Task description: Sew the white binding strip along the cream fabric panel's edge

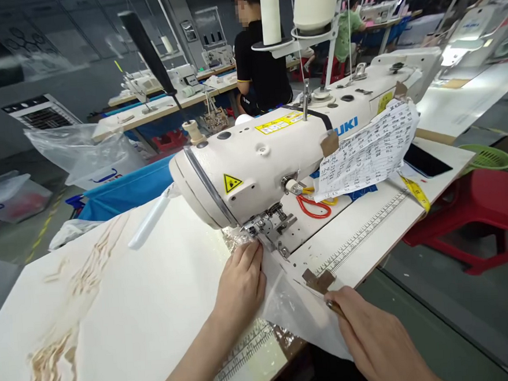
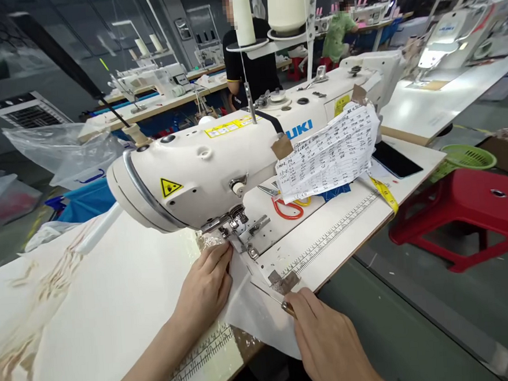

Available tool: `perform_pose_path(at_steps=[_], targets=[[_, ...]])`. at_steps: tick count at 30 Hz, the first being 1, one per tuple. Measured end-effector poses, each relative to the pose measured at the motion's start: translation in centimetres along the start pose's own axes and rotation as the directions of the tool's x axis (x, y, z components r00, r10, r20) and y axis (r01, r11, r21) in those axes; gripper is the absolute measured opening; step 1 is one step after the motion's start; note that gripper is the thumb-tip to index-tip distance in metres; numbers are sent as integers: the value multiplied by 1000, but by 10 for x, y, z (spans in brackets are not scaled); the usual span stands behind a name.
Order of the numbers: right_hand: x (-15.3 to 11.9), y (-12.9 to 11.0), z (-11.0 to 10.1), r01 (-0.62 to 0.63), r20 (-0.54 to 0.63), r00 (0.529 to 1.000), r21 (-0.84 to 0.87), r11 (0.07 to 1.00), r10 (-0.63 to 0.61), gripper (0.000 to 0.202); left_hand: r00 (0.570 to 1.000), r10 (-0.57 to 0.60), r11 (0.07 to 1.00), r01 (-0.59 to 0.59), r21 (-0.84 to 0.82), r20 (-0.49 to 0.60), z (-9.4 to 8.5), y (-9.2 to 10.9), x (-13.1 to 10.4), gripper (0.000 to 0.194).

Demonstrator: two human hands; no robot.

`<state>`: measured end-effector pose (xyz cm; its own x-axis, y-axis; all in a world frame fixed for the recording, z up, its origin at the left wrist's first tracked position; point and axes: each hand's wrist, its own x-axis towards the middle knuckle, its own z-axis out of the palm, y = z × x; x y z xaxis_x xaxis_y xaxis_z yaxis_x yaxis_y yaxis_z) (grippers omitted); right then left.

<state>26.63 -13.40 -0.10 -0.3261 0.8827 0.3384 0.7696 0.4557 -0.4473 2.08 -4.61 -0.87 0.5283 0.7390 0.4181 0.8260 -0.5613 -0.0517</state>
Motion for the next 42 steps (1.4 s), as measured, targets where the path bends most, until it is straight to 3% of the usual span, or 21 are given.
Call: perform_pose_path(at_steps=[9, 13, 19, 25, 30, 42], targets=[[-10, 1, -8, -182, -72, 981, -14, 983, 180, 22, 994, 78, 996, -76, 36, -81, 6, -4, -1, 37], [14, 0, -4, -122, -4, 992, 64, 990, 123, 20, 996, 53, 999, -53, 1, -65, 6, -4, -3, 38], [41, 0, 12, -62, 67, 996, -13, 998, 63, 15, 999, 32, 999, -33, -34, -40, 0, -5, -3, 41], [34, -13, 16, -27, 68, 998, 148, 989, 17, 17, 999, 49, 994, -48, -100, 6, -4, -16, -1, 44], [20, -15, 14, 54, 84, 994, 139, 989, -66, 43, 998, 57, 996, -56, -66, 10, -4, -13, -2, 46], [28, -11, 10, 20, 184, 982, 92, 996, -37, 39, 1000, 13, 999, -12, -47, 8, 0, -9, -5, 45]])
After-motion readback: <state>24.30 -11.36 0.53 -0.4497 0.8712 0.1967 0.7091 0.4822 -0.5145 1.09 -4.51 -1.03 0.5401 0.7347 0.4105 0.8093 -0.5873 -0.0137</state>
